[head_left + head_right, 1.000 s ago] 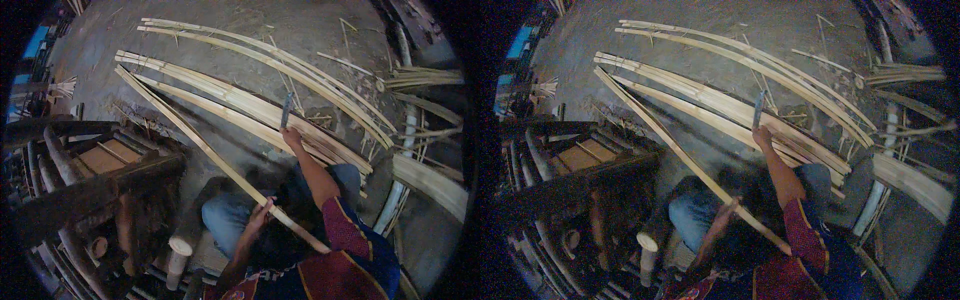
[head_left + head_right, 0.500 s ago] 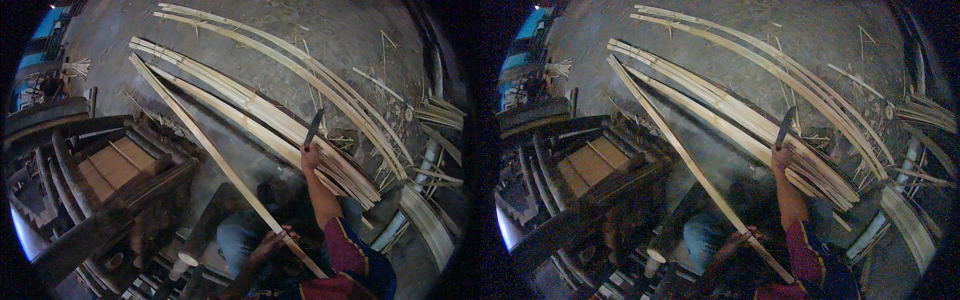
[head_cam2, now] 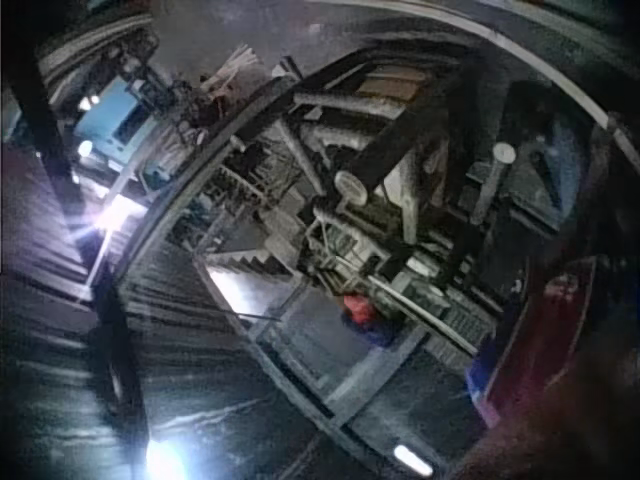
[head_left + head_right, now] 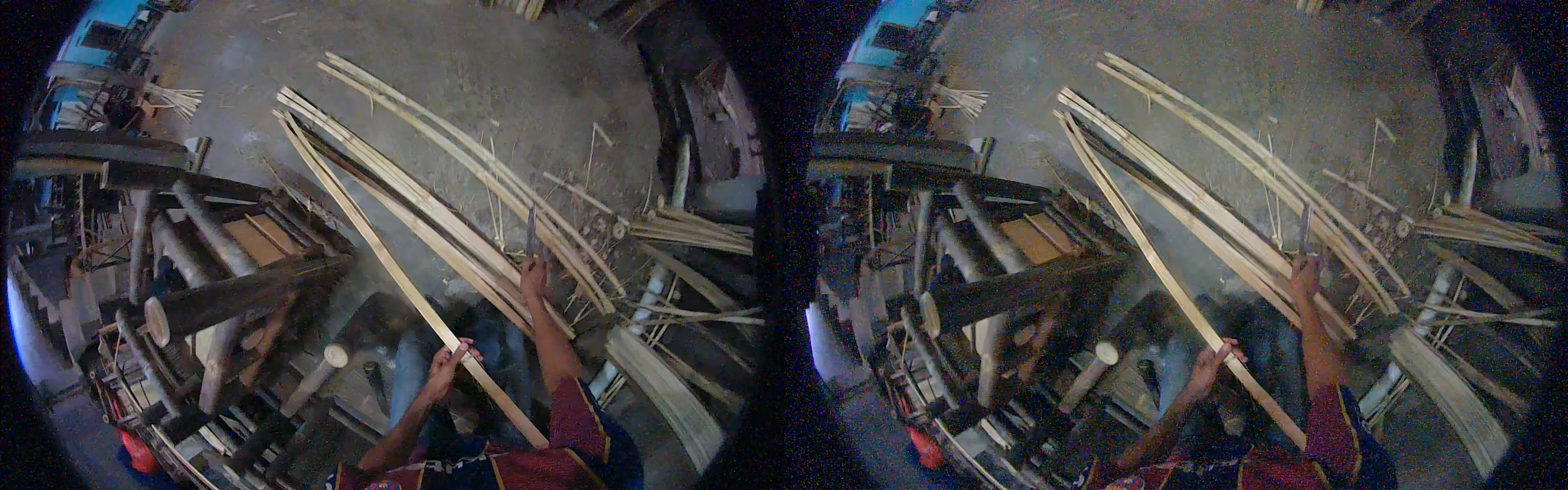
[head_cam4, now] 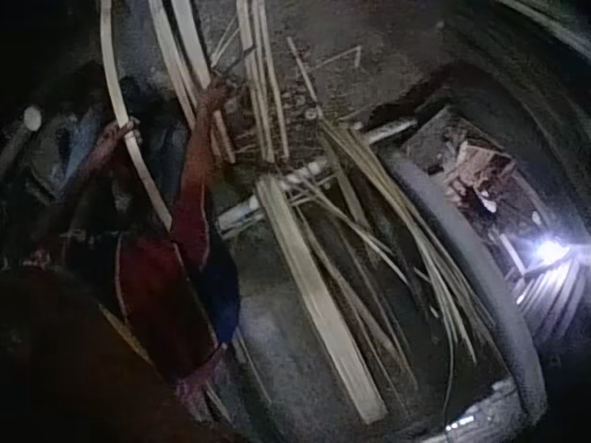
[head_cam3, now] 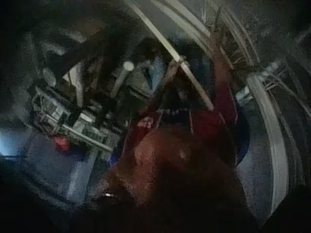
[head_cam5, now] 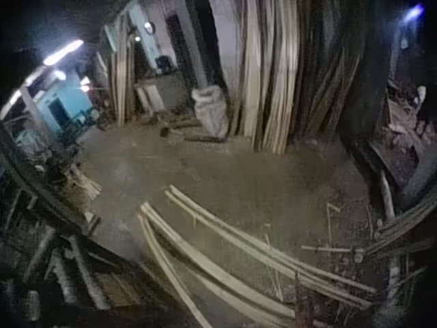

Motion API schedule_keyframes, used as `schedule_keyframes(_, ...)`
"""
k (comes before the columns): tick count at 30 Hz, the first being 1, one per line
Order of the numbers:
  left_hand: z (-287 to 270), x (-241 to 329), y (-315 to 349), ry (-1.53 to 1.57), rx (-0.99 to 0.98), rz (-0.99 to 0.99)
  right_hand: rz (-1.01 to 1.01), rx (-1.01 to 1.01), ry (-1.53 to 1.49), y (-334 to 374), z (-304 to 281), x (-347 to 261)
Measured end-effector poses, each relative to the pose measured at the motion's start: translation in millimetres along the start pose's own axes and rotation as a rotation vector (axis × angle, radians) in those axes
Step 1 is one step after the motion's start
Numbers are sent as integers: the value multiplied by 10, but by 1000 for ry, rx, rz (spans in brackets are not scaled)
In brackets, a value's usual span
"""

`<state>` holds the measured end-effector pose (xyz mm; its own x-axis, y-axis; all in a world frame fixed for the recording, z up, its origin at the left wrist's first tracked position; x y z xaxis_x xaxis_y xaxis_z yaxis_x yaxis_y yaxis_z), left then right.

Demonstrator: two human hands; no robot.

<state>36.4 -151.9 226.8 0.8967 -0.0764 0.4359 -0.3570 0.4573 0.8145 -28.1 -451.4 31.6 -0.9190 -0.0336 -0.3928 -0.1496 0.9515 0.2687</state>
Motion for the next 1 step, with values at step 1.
schedule_keyframes(1, 120, 106, 167, -31, 33, 83, 24, -13, 90, 132, -306, 2)
Point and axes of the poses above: each hand's wrist, its own y-axis away from the middle knuckle, its own z-axis out of the palm, x = y × z, the point moved 3 cm from there along -y, towards the middle knuckle, and after that the axes turned 11 degrees about x, right-handed, at the moved point
